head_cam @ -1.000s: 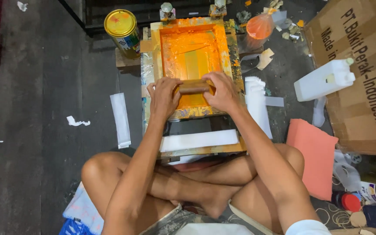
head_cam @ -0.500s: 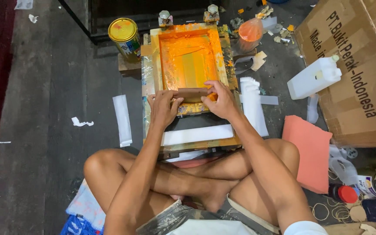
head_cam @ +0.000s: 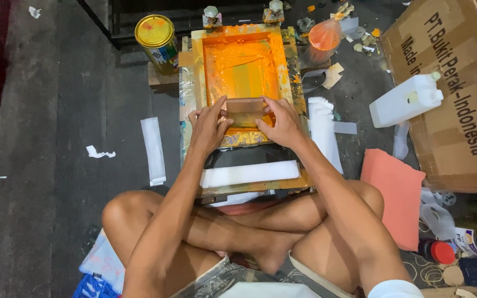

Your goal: Applying tape to the borders of a screen printing frame and spreading orange ink across the mesh using a wooden squeegee.

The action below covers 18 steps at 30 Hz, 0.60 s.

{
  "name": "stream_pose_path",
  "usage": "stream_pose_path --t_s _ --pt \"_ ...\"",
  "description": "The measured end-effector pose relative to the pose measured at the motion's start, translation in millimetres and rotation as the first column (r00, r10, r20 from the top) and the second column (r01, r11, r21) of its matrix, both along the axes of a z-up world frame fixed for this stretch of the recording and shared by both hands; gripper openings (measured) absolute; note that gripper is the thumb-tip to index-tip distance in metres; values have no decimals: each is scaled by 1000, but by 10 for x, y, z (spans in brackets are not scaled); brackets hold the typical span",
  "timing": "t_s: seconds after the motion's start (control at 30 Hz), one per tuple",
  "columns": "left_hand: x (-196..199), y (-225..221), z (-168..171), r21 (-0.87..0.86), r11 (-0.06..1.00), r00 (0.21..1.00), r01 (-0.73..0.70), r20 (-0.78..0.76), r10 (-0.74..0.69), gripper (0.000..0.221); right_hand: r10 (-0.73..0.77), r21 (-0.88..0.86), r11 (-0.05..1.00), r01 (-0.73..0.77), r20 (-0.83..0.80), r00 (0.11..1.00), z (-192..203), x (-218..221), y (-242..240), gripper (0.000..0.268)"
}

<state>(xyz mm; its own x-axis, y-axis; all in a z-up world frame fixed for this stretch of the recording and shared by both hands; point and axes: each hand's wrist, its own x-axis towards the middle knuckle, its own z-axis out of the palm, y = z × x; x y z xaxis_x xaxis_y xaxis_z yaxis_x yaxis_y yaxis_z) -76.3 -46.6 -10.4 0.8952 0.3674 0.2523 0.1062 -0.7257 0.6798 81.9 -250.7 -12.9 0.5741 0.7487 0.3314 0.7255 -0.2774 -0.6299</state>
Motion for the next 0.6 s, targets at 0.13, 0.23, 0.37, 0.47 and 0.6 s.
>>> stream_pose_path --t_s 0.13,0.23,0.37,0.47,0.6 --pt "183 117 -76 39 999 999 -28 -41 30 64 -11 1 1000 11 7 1000 4 152 120 63" --pt "295 184 -30 46 997 998 -57 -13 57 65 0 5 1000 0 21 1000 15 260 255 64" --pt "523 289 47 20 995 995 -99 10 99 62 -27 23 999 27 -1 1000 81 414 405 64" --pt "666 320 106 31 990 989 -138 66 135 51 -21 48 999 20 32 999 103 566 510 63" --pt "799 359 111 47 975 967 -216 149 207 31 -8 123 992 1 61 998 96 731 718 30"
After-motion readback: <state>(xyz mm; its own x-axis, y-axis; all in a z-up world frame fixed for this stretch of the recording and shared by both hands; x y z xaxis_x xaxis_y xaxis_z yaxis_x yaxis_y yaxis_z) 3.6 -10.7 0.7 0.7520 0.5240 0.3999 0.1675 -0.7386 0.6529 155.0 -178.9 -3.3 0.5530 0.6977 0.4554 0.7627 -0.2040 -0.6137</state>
